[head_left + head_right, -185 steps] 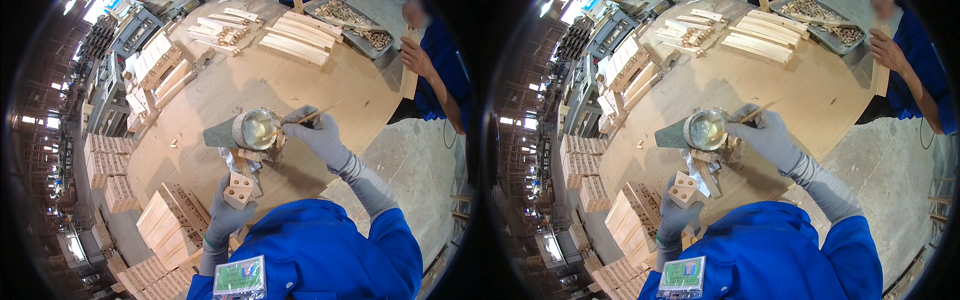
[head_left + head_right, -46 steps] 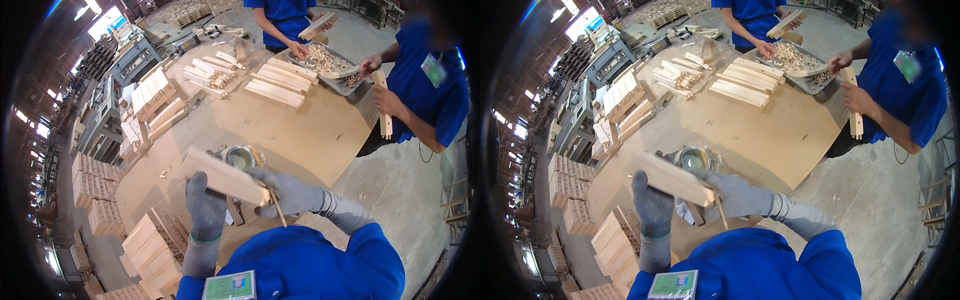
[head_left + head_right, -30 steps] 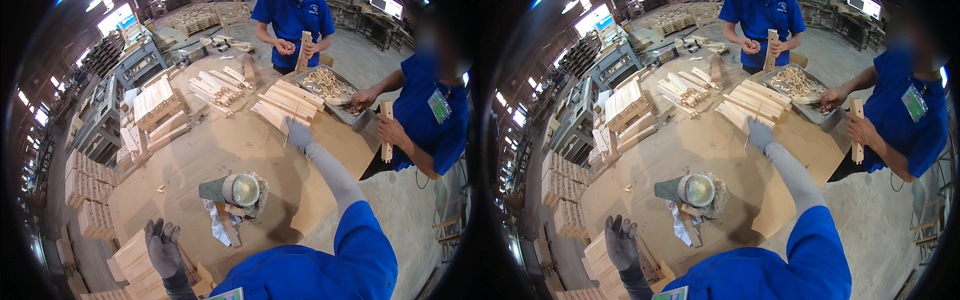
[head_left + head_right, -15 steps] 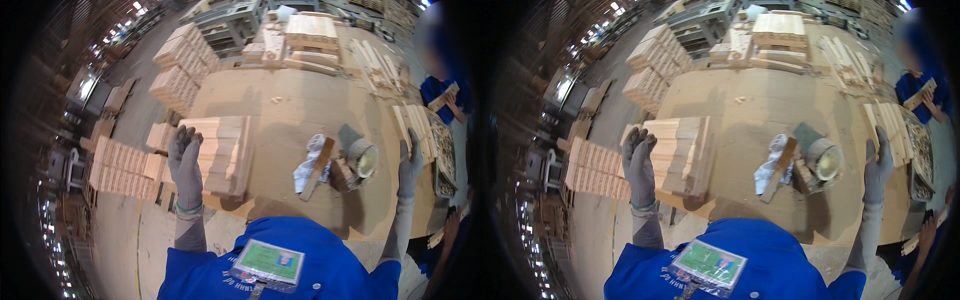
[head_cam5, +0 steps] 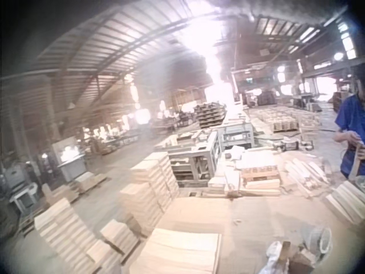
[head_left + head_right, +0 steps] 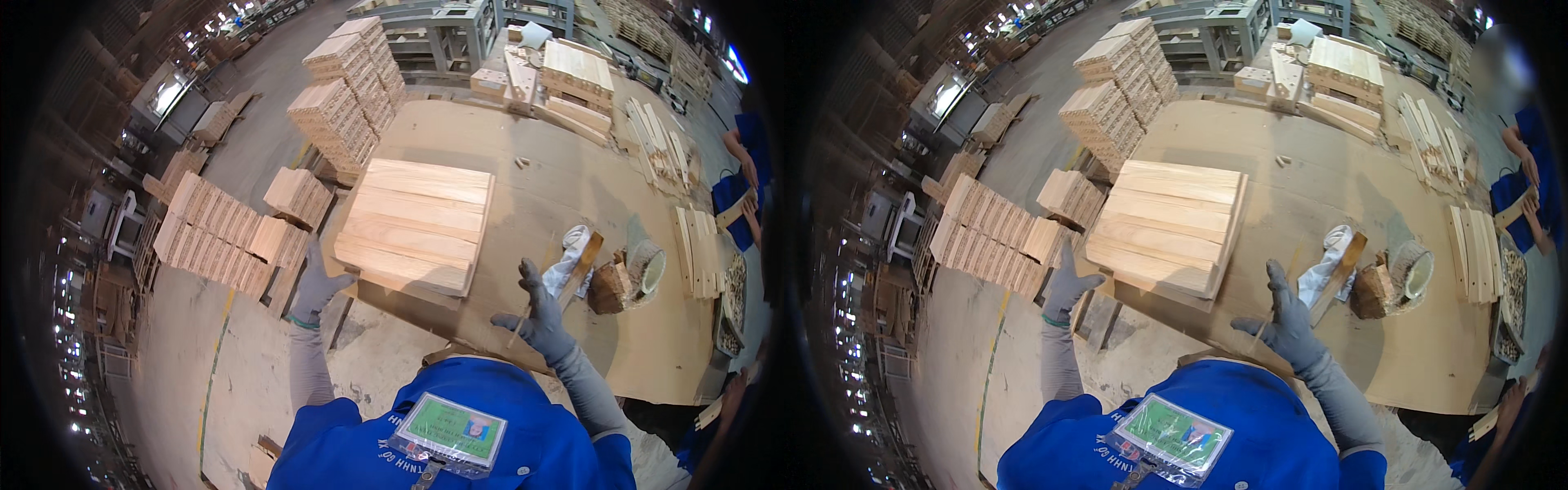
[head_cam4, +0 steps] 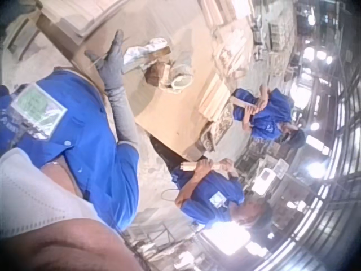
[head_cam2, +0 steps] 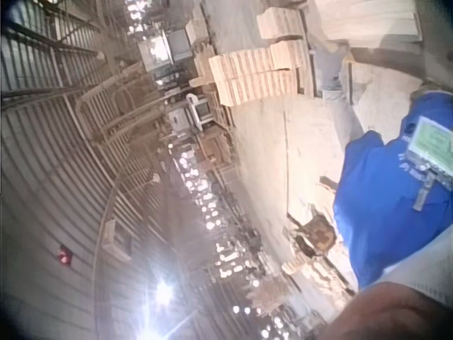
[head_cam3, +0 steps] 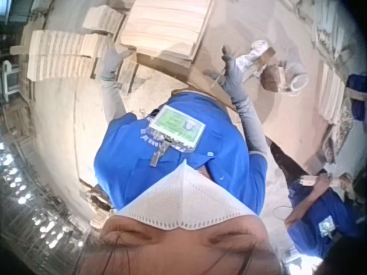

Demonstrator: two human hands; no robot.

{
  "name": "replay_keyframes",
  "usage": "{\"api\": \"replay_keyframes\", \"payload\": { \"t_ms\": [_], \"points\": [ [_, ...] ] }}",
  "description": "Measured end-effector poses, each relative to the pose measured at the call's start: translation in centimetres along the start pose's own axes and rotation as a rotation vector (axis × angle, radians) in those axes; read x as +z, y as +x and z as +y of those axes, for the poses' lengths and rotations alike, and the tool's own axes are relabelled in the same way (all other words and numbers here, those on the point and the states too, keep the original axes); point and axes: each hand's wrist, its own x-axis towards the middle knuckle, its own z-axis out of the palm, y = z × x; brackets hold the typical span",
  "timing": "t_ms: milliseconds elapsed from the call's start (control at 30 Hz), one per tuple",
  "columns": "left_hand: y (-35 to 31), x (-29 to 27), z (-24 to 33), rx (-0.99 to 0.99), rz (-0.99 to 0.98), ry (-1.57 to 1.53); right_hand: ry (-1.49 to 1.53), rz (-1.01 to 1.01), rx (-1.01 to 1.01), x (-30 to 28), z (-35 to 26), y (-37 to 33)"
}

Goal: The person applies glue to the holes of small wooden blocks using a thin stick, then places the blocks on a stack. The person repeats this process for multiple blocks in a workshop setting.

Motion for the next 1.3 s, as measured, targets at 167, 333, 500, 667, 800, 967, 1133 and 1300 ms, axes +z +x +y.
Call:
{"api": "replay_keyframes", "payload": {
  "t_ms": [167,333,500,667,800,967,1133,1300],
  "points": [
    [1.6,0.2,-1.0,0.104,-0.051,-0.260,0.148,-0.025,0.108,7.7,1.5,1.2],
    [2.3,-0.2,2.3,0.130,-0.100,-0.112,0.212,0.026,0.256,10.0,0.8,2.5],
    [1.4,2.4,2.6,0.213,-0.077,0.005,1.012,0.195,0.498,7.7,-2.3,3.8],
    [0.8,3.1,7.4,0.258,-0.154,0.086,0.006,0.269,0.097,6.6,0.9,0.3],
    [0.3,3.9,11.7,0.756,-0.068,0.412,-0.307,0.275,0.008,5.2,-2.5,-1.5],
    [0.8,5.1,13.9,1.143,-0.163,0.414,-0.445,0.298,-0.205,4.9,-5.8,-1.8],
    [0.2,5.6,13.2,1.244,-0.051,0.212,-0.345,0.242,-0.353,5.2,-5.3,-2.7],
    [-0.3,6.4,12.5,1.247,0.164,0.147,-0.116,0.236,-0.326,5.9,-5.7,-2.9]
  ]
}}
